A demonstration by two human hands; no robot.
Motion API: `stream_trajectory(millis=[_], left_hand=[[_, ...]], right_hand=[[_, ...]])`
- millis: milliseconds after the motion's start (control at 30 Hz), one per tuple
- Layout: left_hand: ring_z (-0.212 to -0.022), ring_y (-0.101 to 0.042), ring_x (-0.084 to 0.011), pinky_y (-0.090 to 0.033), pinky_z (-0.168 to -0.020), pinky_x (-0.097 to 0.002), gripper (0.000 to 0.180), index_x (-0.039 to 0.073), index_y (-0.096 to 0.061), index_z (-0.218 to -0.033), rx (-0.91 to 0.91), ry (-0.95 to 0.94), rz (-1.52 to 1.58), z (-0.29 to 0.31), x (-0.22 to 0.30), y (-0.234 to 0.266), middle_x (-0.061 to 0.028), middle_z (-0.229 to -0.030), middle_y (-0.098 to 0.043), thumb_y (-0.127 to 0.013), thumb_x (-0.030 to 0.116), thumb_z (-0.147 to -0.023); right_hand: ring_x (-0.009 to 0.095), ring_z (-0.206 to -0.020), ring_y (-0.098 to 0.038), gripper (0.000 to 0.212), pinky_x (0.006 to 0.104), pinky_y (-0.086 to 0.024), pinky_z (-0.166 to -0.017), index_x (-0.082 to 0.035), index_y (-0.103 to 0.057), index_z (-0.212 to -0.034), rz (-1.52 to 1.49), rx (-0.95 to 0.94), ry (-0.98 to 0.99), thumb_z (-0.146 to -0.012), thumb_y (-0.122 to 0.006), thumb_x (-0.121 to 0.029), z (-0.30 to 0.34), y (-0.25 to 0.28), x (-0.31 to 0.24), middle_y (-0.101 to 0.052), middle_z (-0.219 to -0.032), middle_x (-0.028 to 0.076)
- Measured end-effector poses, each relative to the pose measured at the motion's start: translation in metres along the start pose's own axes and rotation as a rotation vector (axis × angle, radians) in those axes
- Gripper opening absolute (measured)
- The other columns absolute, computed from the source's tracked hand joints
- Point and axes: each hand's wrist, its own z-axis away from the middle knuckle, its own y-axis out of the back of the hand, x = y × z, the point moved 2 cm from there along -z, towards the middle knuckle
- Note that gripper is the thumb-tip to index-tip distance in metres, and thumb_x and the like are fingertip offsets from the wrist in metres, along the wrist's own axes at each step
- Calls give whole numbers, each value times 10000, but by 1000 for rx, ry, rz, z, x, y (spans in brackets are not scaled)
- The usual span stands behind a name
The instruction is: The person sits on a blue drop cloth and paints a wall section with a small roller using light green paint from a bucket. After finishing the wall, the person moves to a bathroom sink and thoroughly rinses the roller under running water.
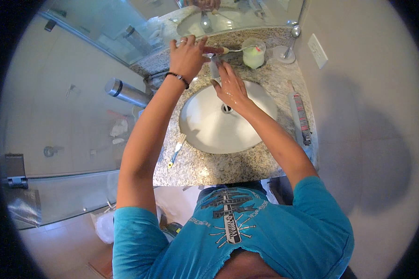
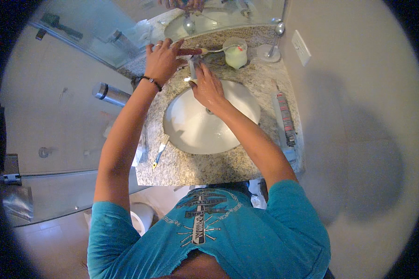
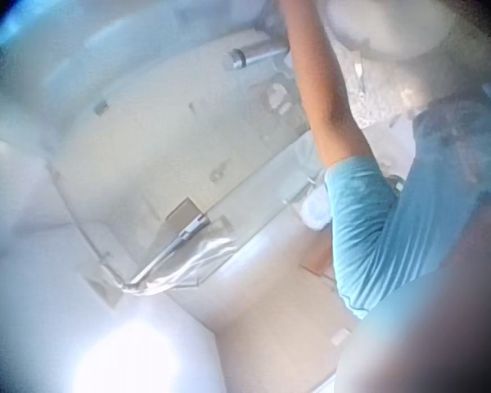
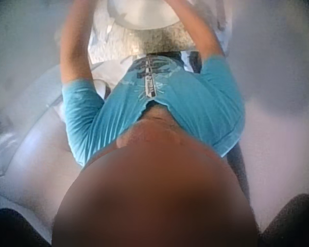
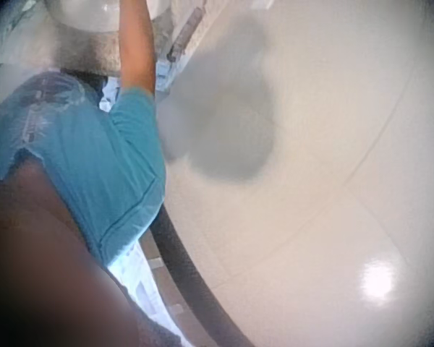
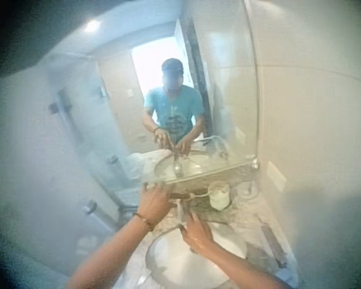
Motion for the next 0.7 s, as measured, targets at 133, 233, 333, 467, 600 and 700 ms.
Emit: stream_trajectory(millis=[133,233,333,467,600,700], left_hand=[[-1186,-615,-279,-392,-1047,-528,526,197,-650,-1408,214,159,120,57,-28,23,-77,-1247,-670,-748,378,-924],[-1181,-613,-287,-396,-1050,-514,491,179,-653,-1399,155,276,161,120,-40,31,-81,-1234,-671,-743,322,-939],[-1175,-612,-298,-397,-1056,-503,483,162,-644,-1409,102,367,233,196,-38,36,-97,-1220,-673,-742,267,-948],[-1159,-622,-303,-394,-1059,-500,466,151,-645,-1414,38,575,250,306,-19,49,-121,-1228,-674,-736,233,-964],[-1132,-632,-304,-404,-1041,-477,414,132,-671,-1383,-47,909,258,417,22,69,-134,-1212,-680,-723,221,-982],[-1091,-644,-298,-419,-1013,-449,335,87,-701,-1299,-31,1116,207,496,63,92,-135,-1156,-694,-716,209,-988]], right_hand=[[437,-1348,-514,693,508,-457,-1116,4,-426,-1539,31,124,107,-951,-710,-228,-15,-6,-16,-430,-1571,182],[404,-1284,-544,674,497,-462,-1091,-8,-450,-1533,107,148,142,-951,-703,-235,-23,-4,-17,-451,-1563,157],[348,-1219,-560,629,470,-462,-1053,-43,-496,-1517,178,124,181,-955,-688,-252,-23,-11,-7,-465,-1566,107],[338,-1201,-575,713,482,-456,-1052,-124,-454,-1574,244,150,223,-912,-699,-225,-3,-29,15,-447,-1613,46],[331,-1261,-575,705,498,-444,-1074,-125,-479,-1558,282,68,270,-897,-708,-208,15,-24,24,-488,-1591,63],[341,-1244,-624,521,508,-458,-1068,-79,-643,-1403,171,132,472,-895,-719,-164,18,2,7,-669,-1380,136]])
